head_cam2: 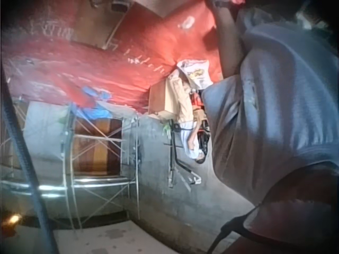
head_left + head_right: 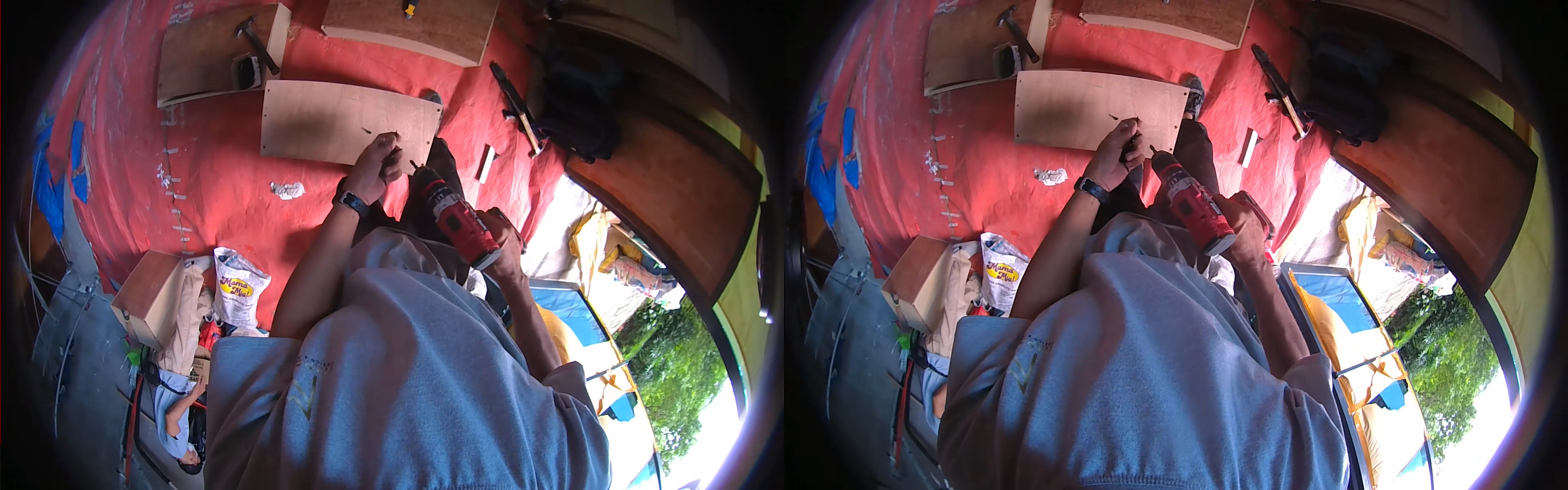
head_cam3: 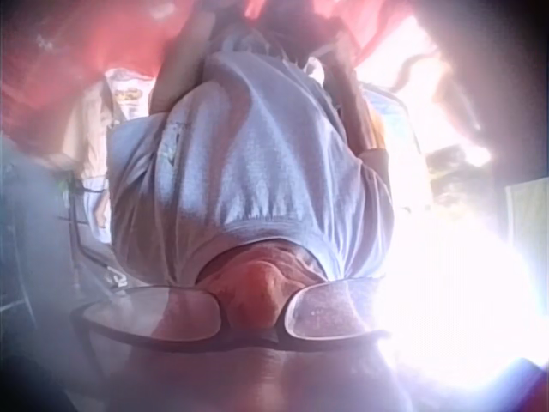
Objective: The person drills into a wooden box, walks to a table to retrieve screws from a plastic bag and a container, and returns to drive screws into the wooden box using a power drill.
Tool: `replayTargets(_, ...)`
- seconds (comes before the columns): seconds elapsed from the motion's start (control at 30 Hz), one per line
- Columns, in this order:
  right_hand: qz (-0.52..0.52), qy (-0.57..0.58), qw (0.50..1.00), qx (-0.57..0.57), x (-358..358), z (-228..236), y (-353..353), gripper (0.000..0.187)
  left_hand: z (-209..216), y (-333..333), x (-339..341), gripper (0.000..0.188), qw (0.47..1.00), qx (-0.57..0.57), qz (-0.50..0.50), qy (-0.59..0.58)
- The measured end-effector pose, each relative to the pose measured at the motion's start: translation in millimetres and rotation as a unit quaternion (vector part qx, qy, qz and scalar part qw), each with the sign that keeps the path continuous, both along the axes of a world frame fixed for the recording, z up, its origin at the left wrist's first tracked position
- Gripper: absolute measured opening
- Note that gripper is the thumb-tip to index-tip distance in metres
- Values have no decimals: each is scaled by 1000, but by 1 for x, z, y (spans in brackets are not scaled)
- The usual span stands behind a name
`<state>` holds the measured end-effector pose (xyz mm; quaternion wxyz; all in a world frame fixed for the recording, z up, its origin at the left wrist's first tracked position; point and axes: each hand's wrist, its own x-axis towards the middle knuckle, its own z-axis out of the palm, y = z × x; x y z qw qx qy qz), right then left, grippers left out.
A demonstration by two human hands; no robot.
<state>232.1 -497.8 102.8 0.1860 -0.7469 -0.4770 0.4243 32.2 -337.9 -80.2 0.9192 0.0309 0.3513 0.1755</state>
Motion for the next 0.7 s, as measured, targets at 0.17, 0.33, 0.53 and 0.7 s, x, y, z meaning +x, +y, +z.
replayTargets(0.17,5,-2,1000,-1,4,-3,0,24,-1,3,3,15,998,-17,-5,-52)
replayTargets(0.33,-5,-21,1000,-10,4,1,5,26,11,1,17,18,996,-60,17,-67)
replayTargets(0.53,-15,-13,1000,10,4,-2,4,26,9,-5,23,20,998,-50,-4,-31)
replayTargets(0.7,-32,-7,999,3,4,-3,-1,25,12,-9,27,16,997,-52,-17,54)
